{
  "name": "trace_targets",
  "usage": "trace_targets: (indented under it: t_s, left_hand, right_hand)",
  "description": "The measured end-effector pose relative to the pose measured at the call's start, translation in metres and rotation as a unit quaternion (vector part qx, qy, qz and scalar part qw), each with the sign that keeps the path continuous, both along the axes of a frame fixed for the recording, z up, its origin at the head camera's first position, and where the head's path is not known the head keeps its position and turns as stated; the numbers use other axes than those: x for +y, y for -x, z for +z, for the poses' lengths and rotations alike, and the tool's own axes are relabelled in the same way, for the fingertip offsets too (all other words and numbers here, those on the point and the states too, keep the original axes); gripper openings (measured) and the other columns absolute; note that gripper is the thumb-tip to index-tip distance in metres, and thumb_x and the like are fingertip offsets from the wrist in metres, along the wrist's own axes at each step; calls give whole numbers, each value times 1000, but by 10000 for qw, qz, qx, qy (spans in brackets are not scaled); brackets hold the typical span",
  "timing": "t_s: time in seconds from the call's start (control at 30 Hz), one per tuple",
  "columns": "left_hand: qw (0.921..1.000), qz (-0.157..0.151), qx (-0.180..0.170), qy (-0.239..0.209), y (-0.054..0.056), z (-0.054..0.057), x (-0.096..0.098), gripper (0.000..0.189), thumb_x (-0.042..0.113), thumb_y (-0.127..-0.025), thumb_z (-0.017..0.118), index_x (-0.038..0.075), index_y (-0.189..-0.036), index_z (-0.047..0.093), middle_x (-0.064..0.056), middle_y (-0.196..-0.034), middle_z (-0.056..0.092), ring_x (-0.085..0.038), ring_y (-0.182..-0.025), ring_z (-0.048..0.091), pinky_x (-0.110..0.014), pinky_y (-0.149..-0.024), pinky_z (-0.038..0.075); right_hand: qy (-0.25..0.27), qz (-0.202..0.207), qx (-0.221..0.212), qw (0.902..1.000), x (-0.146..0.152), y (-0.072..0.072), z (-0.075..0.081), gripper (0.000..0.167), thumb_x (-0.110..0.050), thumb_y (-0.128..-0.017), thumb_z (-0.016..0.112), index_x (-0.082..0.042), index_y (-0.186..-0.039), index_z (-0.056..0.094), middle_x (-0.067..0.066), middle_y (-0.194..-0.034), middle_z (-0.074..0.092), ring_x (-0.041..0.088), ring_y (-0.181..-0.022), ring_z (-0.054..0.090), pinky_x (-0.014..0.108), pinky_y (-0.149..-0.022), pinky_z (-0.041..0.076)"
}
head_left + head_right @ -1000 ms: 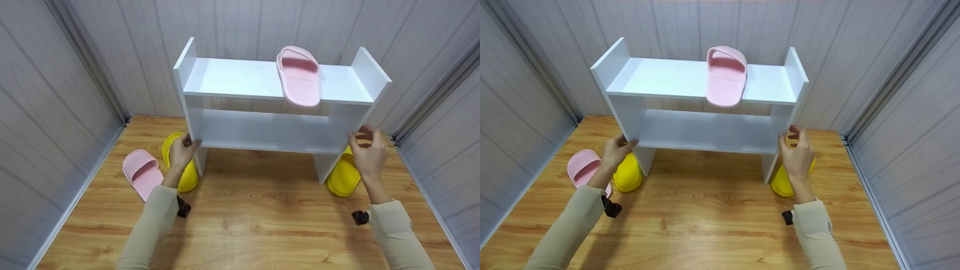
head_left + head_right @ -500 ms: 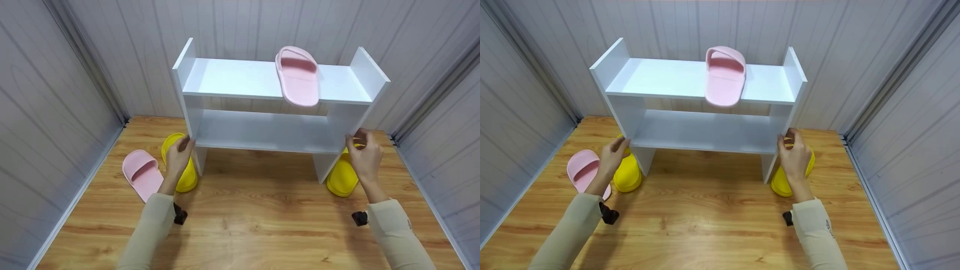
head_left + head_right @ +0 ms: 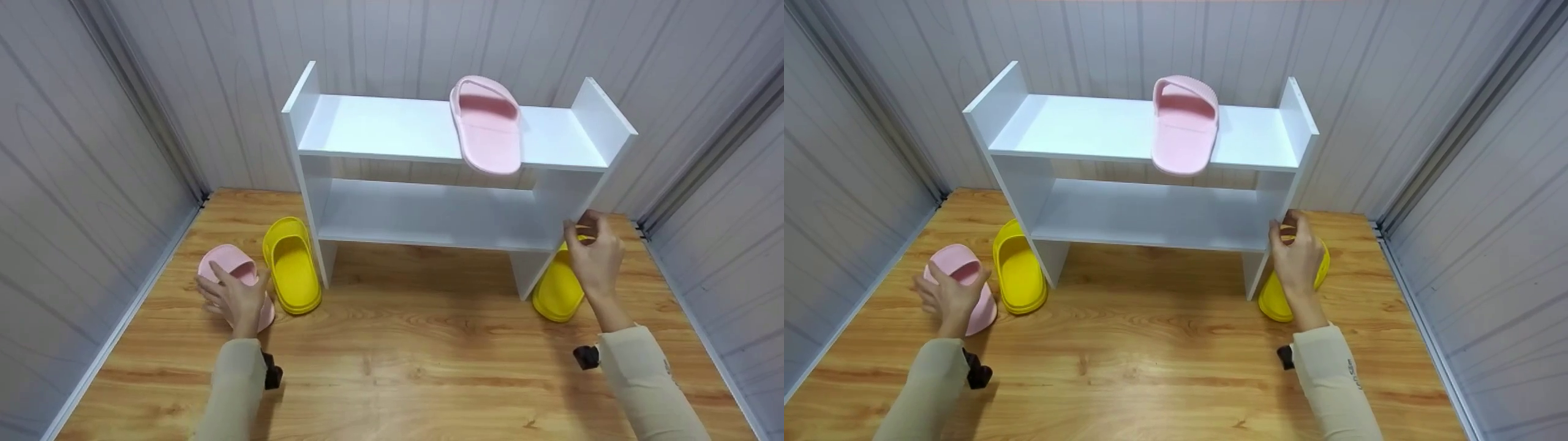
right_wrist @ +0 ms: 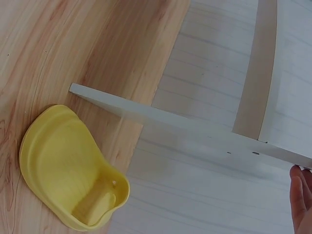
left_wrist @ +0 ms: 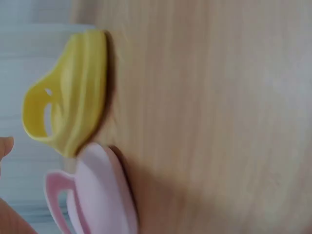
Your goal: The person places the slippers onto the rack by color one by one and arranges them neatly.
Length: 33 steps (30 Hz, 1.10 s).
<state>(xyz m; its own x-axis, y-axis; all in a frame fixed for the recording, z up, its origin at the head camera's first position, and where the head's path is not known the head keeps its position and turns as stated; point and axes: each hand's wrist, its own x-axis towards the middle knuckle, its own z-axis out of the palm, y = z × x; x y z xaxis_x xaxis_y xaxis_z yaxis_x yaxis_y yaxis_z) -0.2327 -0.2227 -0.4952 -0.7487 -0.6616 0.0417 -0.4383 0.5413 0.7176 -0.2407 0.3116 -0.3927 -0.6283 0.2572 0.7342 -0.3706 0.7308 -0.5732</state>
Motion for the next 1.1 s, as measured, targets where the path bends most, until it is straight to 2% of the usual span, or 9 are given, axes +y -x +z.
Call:
trace_targets:
  t_s: [0.1,0.23,0.4,0.5,0.63,0.77,0.93,1.1]
  left_hand:
    - [9992,82,-306,-252,-2,-6,-5,108,46,-74,64,9,-139,-13,-26,-138,-23,-40,-125,-18,-57,-96,-7]
    - [9964,154,-603,-577,-2,-11,-8,113,49,-72,63,11,-137,-21,-28,-135,-25,-44,-122,-19,-59,-95,-7]
    - [9902,159,-1086,-868,-5,-15,-10,117,53,-71,62,15,-133,-29,-31,-133,-27,-47,-120,-21,-62,-92,-8]
    - [9877,91,-1275,-897,-5,-15,-11,118,54,-71,62,15,-132,-31,-32,-132,-27,-47,-120,-22,-63,-91,-8]
    - [9856,-21,-1469,-839,-5,-13,-13,118,54,-70,61,14,-131,-32,-33,-131,-27,-48,-119,-22,-64,-90,-8]
    - [9845,-129,-1584,-738,-4,-13,-12,119,53,-70,62,13,-130,-33,-35,-131,-27,-49,-119,-20,-67,-88,-7]
    - [9851,-320,-1612,-511,-3,-15,-12,119,48,-70,65,10,-132,-29,-39,-131,-17,-52,-120,-12,-70,-85,-5]
    - [9879,-500,-1429,-344,-4,-15,-11,116,43,-71,66,7,-135,-23,-43,-129,-5,-54,-120,-4,-73,-82,-3]
  right_hand:
    - [21,31,-14,10000,0,0,0,25,-16,-80,63,3,-95,58,11,-84,65,-13,-69,50,7,-57,40]
    - [68,65,-76,9999,-1,0,0,26,-17,-80,63,3,-97,58,10,-85,65,-10,-69,51,8,-56,41]
    - [-27,47,-130,9999,-1,0,1,28,-18,-80,63,3,-97,58,11,-86,64,11,-70,59,8,-57,40]
    - [-69,85,-126,9999,-1,1,1,28,-18,-81,62,4,-98,57,12,-86,64,23,-70,60,7,-57,40]
    - [-70,130,-125,9998,-1,1,1,29,-18,-81,62,4,-98,57,14,-86,64,25,-70,61,7,-57,39]
    - [-71,164,-142,9997,-1,1,1,28,-17,-81,62,5,-98,57,15,-86,64,26,-70,61,6,-57,39]
    - [-81,174,-149,9997,0,1,1,28,-17,-81,62,5,-98,56,15,-86,63,26,-70,61,6,-57,39]
    - [-90,165,-121,9997,2,1,0,28,-16,-81,62,6,-98,56,15,-86,63,27,-70,61,7,-57,39]
